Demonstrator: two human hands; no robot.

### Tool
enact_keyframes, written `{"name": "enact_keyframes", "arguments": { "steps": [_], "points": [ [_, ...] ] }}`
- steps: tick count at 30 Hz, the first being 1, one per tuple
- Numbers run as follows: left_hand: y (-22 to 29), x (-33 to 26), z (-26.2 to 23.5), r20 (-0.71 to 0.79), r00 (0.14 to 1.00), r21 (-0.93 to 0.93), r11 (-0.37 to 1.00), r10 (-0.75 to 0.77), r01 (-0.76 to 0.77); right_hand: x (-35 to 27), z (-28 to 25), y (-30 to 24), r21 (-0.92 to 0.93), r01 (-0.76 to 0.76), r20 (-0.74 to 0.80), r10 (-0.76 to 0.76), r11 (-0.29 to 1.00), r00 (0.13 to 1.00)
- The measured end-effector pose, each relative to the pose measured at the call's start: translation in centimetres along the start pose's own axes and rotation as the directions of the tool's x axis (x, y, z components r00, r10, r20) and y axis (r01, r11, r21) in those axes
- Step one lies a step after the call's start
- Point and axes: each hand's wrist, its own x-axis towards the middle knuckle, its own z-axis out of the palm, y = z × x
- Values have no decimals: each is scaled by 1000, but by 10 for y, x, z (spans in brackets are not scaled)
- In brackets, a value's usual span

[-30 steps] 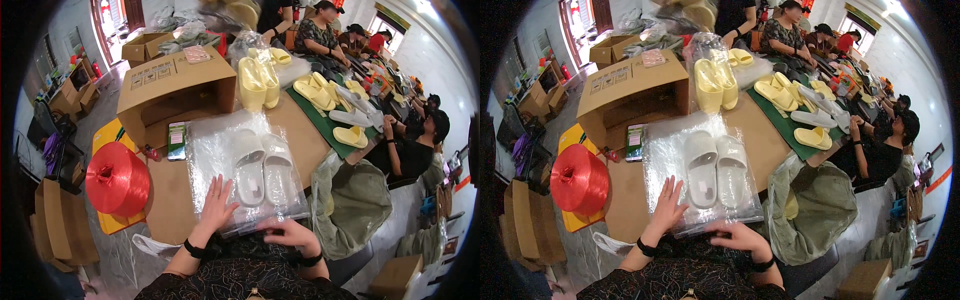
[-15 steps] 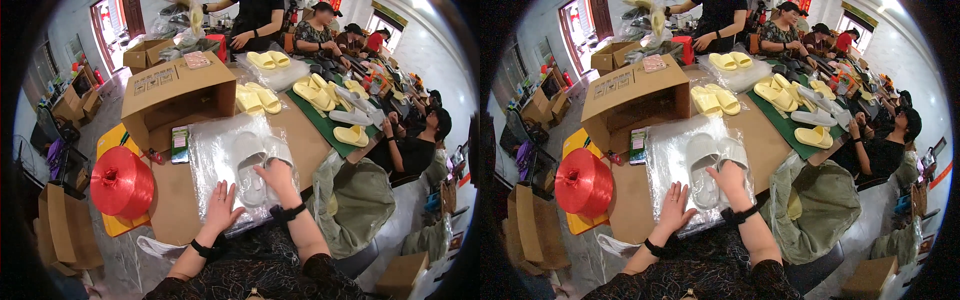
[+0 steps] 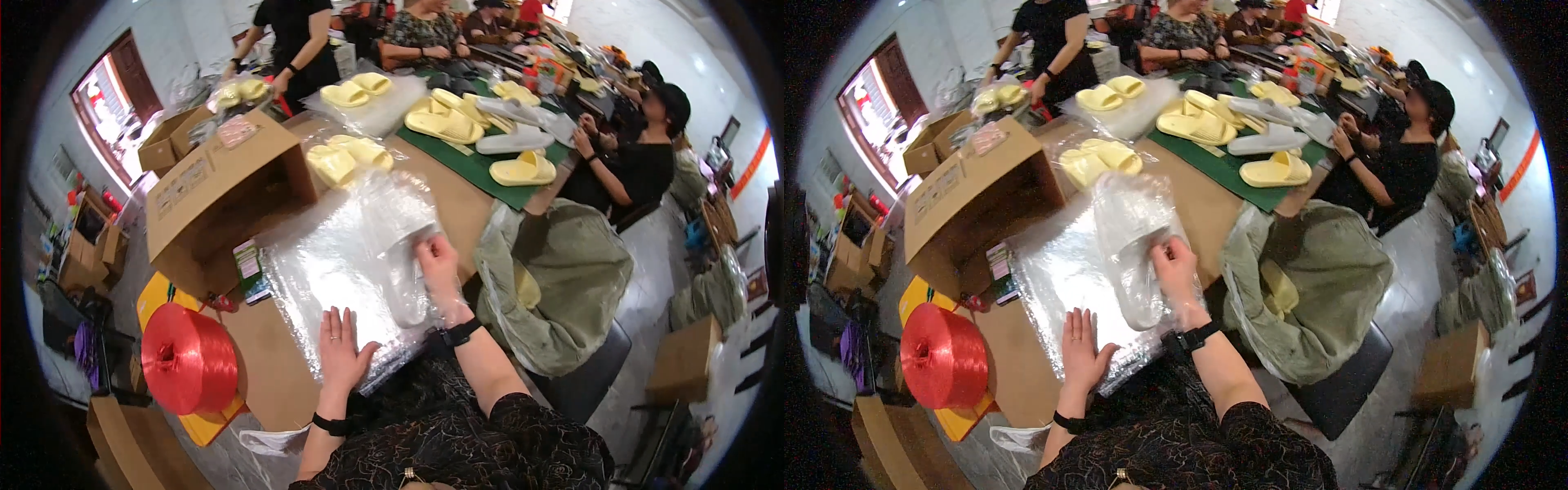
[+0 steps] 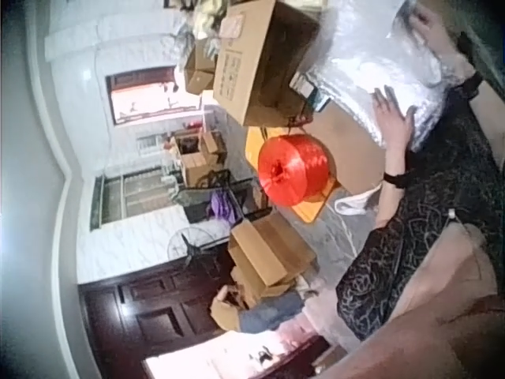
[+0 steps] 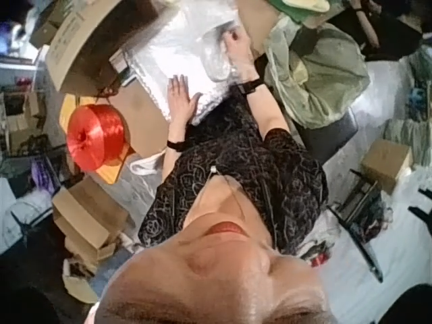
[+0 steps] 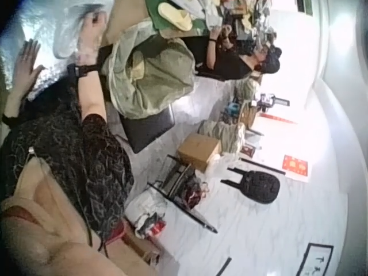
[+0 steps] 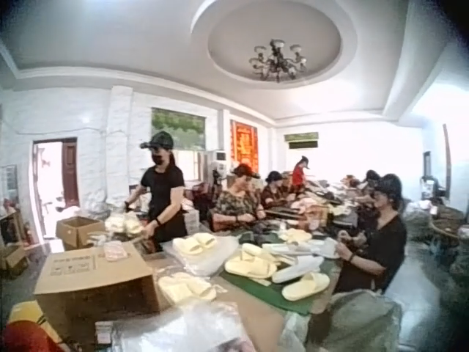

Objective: Packing finished slippers and shoes into bags and containers in a manufacturing setting.

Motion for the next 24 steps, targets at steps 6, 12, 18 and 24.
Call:
{"name": "enact_keyframes", "arguments": {
  "steps": [6, 12, 18, 24],
  "points": [
    [9, 8, -3, -17, 998, -1, 998, 66, -66, 39, -189, 105, 185, 299, -585, -139, 936, 799],
    [7, 9, -2, -6, 998, -30, 998, 57, -57, 25, -273, 112, 832, -57, -432, 708, 552, 559],
    [5, 5, -4, -6, 1000, -5, 1000, 13, -13, 30, -216, 96, 758, -48, -546, 672, 651, 500],
    [8, 13, -1, 18, 998, -10, 998, 59, -59, 151, -193, 98, -44, 56, -429, -69, 997, 901]
  ]
}}
